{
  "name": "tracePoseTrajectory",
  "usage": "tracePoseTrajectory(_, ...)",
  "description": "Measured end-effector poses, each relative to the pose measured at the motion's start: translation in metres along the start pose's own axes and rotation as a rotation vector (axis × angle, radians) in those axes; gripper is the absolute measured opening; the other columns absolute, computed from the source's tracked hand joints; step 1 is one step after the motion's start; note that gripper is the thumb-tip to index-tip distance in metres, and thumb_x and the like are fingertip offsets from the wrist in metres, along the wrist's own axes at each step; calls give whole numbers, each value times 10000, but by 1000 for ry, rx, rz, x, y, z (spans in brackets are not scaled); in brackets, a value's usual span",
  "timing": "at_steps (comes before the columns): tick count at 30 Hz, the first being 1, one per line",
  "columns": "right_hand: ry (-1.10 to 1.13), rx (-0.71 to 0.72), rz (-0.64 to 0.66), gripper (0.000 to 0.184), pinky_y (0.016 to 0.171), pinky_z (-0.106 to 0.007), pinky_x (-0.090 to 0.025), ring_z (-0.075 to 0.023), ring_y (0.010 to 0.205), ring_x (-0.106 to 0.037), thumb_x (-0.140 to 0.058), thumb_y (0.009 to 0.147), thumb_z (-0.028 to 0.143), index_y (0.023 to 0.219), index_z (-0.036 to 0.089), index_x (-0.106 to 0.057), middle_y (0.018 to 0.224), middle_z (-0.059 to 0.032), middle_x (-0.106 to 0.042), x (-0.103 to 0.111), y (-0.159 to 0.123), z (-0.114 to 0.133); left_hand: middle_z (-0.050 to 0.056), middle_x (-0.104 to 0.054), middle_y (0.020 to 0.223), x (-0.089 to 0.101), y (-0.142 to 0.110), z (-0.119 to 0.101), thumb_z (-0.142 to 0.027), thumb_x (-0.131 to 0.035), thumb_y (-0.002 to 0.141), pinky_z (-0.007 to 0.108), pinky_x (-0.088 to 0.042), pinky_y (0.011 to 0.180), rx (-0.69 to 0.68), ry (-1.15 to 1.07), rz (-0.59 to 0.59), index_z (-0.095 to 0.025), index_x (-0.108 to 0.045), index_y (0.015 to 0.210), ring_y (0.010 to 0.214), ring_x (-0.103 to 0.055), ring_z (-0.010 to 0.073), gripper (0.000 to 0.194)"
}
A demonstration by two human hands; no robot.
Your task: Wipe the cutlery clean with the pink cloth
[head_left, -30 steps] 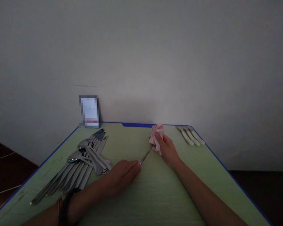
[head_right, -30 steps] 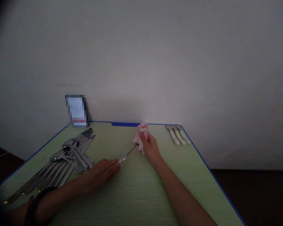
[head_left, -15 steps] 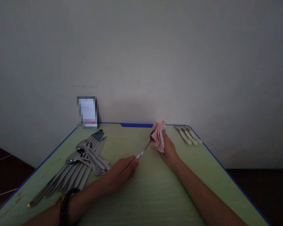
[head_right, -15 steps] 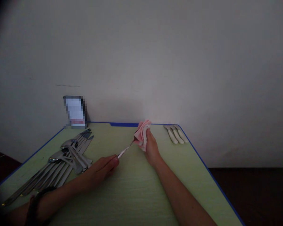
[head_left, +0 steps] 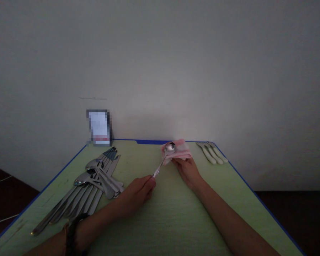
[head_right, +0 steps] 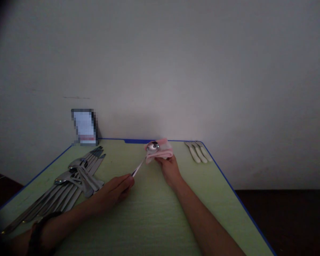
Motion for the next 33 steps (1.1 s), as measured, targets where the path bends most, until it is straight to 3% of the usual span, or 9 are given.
tracePoseTrajectory(4,199,-7,4,168,782,-302,-494,-159,807,-613,-600,643,155,787,239,-628,797,23,-686,4,7,3,-26,-402,638,3,2,-4,-341,-311,833,239,-342,585,-58,120,-13,-209,-336,644,608,-376,128,231)
tracePoseTrajectory(9,290,-142,38,134,758,-296,-508,-164,753,-626,-544,747,283,779,209,-652,766,-4,-691,4,7,9,-29,-399,612,2,3,-2,-354,-201,883,231,-334,536,1,68,-11,-211,-339,647,557,-380,120,308)
tracePoseTrajectory(13,230,-180,97,156,734,-287,-502,-158,733,-630,-628,727,312,827,194,-647,801,-8,-692,-1,0,9,-9,-472,667,0,3,1,-341,-283,872,244,-330,576,-101,219,6,-204,-378,682,606,-413,132,254)
tracePoseTrajectory(17,186,-194,159,247,717,-270,-504,-132,700,-633,-735,645,268,858,204,-629,814,3,-697,-6,-8,8,-19,-465,630,-1,-1,-3,-345,-219,922,243,-321,578,-87,231,57,-196,-405,670,581,-423,125,347)
tracePoseTrajectory(22,110,-230,308,206,617,-267,-513,-136,624,-633,-710,688,284,845,185,-619,792,-20,-705,-14,-15,11,-26,-427,571,-3,-7,-11,-352,-201,940,252,-295,556,-108,372,104,-190,-457,659,524,-403,123,414)
tracePoseTrajectory(27,65,-191,229,210,525,-260,-496,-139,534,-611,-689,703,341,815,180,-613,693,-12,-695,-18,-16,10,-14,-462,594,-4,-7,-10,-354,-186,944,264,-308,587,-115,455,93,-183,-489,696,547,-424,132,428)
tracePoseTrajectory(33,32,-84,109,319,563,-270,-500,-171,633,-632,-607,744,473,757,155,-634,670,-39,-687,-17,-13,7,-34,-406,573,-3,-7,-12,-355,-178,941,241,-313,555,-103,373,124,-185,-431,652,536,-396,117,419)
Point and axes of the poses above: each hand's wrist, its own y-axis towards the middle knuckle, its own x-axis out of the back of the hand, z = x × y, the point moved 2 cm from there along y, towards the middle knuckle
